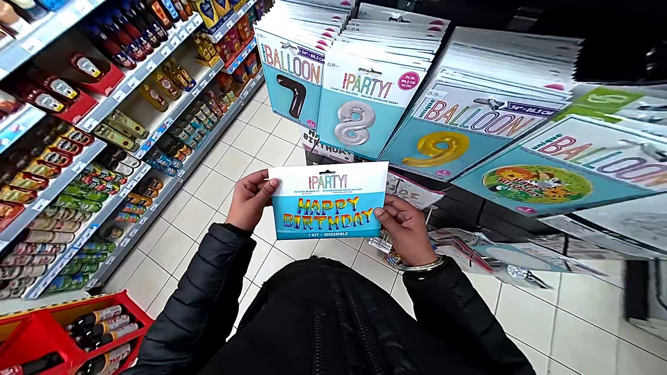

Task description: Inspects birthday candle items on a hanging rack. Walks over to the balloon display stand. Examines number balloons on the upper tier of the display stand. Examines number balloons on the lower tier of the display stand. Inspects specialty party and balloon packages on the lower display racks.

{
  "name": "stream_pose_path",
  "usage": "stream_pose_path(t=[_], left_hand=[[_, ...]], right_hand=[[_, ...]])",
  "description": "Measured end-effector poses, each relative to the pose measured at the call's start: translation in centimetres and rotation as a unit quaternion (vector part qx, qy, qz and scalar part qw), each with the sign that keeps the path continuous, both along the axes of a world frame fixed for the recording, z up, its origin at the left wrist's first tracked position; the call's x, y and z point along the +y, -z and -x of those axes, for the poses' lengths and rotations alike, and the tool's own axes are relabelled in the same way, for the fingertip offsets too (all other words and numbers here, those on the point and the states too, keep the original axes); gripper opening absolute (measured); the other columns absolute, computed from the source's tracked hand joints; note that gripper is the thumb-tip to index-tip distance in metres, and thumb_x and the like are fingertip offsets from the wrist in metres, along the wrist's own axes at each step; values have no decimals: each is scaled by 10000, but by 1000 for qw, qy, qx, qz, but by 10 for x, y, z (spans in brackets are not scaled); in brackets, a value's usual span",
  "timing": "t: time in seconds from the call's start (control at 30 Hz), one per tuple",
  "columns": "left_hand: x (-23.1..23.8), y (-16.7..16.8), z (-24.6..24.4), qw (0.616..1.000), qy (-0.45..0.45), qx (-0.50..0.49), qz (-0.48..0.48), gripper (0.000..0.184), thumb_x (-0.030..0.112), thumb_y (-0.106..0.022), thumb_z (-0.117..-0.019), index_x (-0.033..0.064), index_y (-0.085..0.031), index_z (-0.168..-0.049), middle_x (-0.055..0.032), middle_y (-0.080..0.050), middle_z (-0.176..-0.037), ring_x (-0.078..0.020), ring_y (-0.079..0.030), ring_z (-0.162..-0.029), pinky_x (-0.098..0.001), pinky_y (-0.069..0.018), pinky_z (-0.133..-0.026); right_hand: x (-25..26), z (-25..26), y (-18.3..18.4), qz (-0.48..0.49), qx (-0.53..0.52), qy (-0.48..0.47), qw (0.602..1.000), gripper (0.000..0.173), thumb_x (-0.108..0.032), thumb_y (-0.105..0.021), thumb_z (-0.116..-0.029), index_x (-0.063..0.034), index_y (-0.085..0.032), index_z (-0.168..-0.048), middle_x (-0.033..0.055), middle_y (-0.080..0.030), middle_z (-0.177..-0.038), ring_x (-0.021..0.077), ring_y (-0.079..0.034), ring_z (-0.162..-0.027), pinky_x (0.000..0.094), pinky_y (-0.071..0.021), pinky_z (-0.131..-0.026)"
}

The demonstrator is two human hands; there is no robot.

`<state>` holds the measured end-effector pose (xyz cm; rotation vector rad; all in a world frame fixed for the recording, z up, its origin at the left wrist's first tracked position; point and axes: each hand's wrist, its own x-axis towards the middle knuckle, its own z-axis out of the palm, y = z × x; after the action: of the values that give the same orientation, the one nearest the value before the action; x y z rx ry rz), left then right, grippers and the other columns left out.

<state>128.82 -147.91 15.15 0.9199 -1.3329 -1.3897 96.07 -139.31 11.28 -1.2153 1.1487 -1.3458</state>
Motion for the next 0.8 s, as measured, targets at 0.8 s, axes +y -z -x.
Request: stream_pose_path(t=[0.8], left_hand=[[-12,-46,27,990,-35,44,129,257,220,-520,-1077,68,-689,-1196,-18,-752,-981,-106,-735,-836,-293,-639,-763]], right_hand=[[16,3,-47,71,-17,20,997,351,-76,-574,-1032,-82,-608,-1381,65,-749,-1076,140,-742,-862,276,-640,-740]])
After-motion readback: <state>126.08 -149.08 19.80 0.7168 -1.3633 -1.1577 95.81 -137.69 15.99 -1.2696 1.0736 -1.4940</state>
